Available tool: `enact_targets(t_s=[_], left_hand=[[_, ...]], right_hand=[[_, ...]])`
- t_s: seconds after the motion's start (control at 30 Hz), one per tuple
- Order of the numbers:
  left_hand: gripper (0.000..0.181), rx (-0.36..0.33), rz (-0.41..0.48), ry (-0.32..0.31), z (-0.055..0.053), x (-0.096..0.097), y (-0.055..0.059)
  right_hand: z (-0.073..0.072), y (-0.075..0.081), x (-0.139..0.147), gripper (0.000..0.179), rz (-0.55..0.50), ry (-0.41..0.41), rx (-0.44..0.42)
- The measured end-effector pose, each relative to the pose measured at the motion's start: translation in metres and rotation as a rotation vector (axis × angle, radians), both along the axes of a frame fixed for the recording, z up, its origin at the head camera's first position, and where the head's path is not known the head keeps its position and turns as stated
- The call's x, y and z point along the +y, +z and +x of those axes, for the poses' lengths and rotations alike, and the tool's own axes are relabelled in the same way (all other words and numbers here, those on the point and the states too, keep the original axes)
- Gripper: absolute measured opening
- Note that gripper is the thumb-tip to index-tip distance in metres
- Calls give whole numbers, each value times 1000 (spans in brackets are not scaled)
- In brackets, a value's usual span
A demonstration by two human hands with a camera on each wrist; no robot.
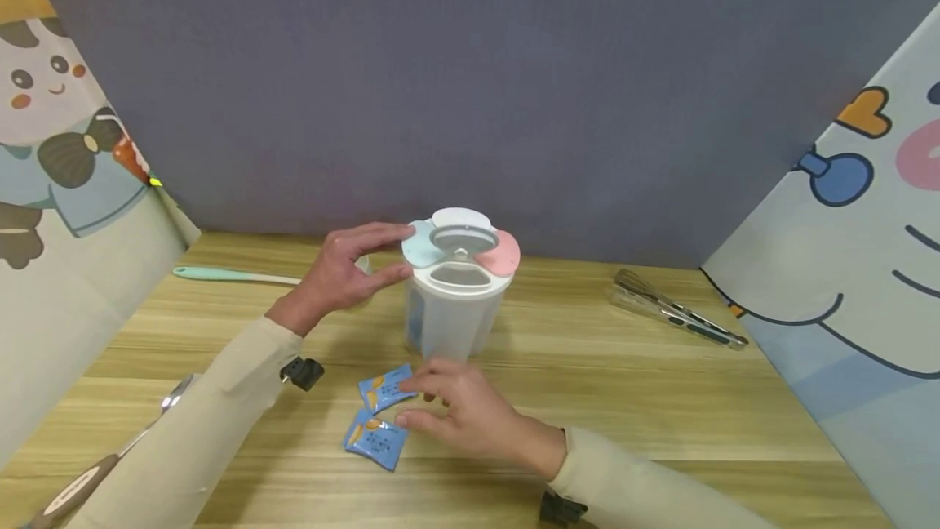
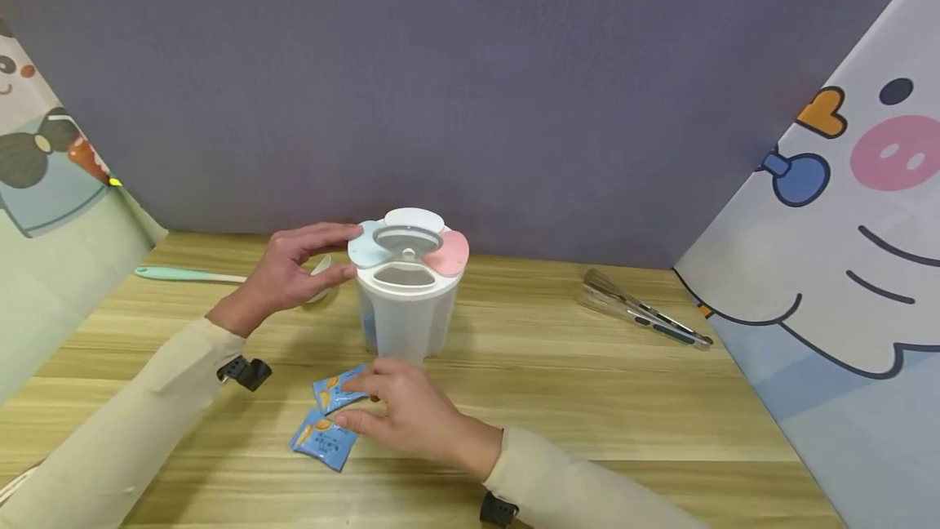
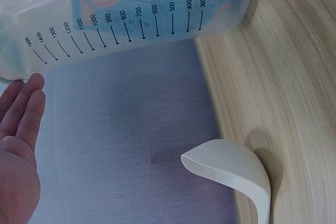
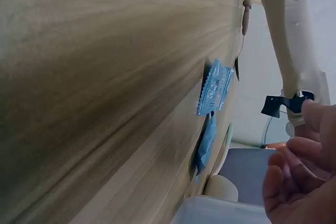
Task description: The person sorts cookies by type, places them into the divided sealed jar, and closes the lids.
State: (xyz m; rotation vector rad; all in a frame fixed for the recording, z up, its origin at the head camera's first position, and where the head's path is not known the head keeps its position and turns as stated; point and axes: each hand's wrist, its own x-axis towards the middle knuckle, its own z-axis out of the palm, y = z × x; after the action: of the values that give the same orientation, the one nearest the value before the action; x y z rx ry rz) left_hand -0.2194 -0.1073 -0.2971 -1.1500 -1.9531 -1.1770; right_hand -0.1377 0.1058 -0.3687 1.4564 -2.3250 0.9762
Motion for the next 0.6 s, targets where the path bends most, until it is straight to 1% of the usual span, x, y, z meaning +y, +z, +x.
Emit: enact_targets(t_s=[0.2,0.37,0.47,0.6], left_hand=[[45,-10,-12,18,1,-1,1],[46,-19,-15,28,2,-1,1],[46,-28,-18,27,2,-1,1],[46,-32,-24,35,2,-1,1]], right_hand=[[1,-7,-4,35,170,-20,8],[4,-11,-7,41,342,-53,17],[7,-15,-8,43,407,-73,20],[11,-19,-10,46,458,-98,16]])
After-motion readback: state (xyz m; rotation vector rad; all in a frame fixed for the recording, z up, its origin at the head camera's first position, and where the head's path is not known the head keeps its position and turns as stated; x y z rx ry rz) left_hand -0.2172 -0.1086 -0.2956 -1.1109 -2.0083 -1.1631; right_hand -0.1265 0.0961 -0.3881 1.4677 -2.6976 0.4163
